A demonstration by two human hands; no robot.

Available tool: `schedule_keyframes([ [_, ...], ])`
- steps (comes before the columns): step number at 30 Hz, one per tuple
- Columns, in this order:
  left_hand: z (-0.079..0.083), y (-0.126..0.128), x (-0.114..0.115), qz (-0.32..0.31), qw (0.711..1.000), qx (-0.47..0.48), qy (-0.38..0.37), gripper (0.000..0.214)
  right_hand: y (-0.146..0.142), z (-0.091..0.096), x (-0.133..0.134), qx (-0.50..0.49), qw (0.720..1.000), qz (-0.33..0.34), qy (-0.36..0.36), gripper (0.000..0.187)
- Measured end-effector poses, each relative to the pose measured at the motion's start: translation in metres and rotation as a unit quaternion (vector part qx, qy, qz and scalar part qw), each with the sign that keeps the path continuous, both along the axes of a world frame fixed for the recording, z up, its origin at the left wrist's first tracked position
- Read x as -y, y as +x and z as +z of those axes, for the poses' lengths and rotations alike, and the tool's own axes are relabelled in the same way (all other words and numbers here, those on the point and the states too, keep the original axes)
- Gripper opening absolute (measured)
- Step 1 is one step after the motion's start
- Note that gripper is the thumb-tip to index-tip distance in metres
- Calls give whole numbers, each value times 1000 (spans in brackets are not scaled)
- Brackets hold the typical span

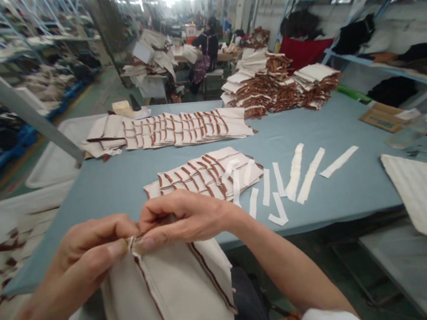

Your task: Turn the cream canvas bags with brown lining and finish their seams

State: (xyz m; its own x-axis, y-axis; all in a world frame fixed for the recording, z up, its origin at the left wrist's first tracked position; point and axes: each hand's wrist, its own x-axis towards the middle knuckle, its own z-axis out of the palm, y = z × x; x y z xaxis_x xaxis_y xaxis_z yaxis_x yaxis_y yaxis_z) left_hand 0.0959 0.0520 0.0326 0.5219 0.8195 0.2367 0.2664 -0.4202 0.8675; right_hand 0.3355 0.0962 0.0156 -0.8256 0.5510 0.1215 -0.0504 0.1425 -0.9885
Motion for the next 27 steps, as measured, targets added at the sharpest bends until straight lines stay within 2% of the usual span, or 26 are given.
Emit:
schedule_keyframes([
  [2,-5,-2,5,22,999,8,-40,33,-4,-3,1,-1,1000,6,-25,60],
  [4,-7,-5,9,27,999,1,-42,34,-7,-3,3,6,1000,2,-24,59],
  [8,-1,-14,13,0,1000,-19,-5,33,-13,5,10,23,995,-50,78,60],
  [10,6,-14,13,8,1000,-26,15,32,-17,10,15,16,988,-87,126,56],
  [13,16,-12,12,15,999,-29,34,31,-23,12,20,-5,981,-113,159,42],
  [15,16,-13,13,13,999,-27,32,31,-25,10,21,-12,979,-114,170,35],
  [18,8,-19,12,0,1000,-13,8,32,-26,7,19,-23,983,-96,156,32],
  [21,-1,-27,11,-12,999,10,-27,31,-27,7,16,-44,992,-58,107,28],
  [24,-2,-29,11,-11,999,25,-32,27,-27,8,15,-46,995,-46,76,23],
  [27,1,-27,13,-13,999,21,-35,26,-27,7,14,-59,993,-53,82,20],
])
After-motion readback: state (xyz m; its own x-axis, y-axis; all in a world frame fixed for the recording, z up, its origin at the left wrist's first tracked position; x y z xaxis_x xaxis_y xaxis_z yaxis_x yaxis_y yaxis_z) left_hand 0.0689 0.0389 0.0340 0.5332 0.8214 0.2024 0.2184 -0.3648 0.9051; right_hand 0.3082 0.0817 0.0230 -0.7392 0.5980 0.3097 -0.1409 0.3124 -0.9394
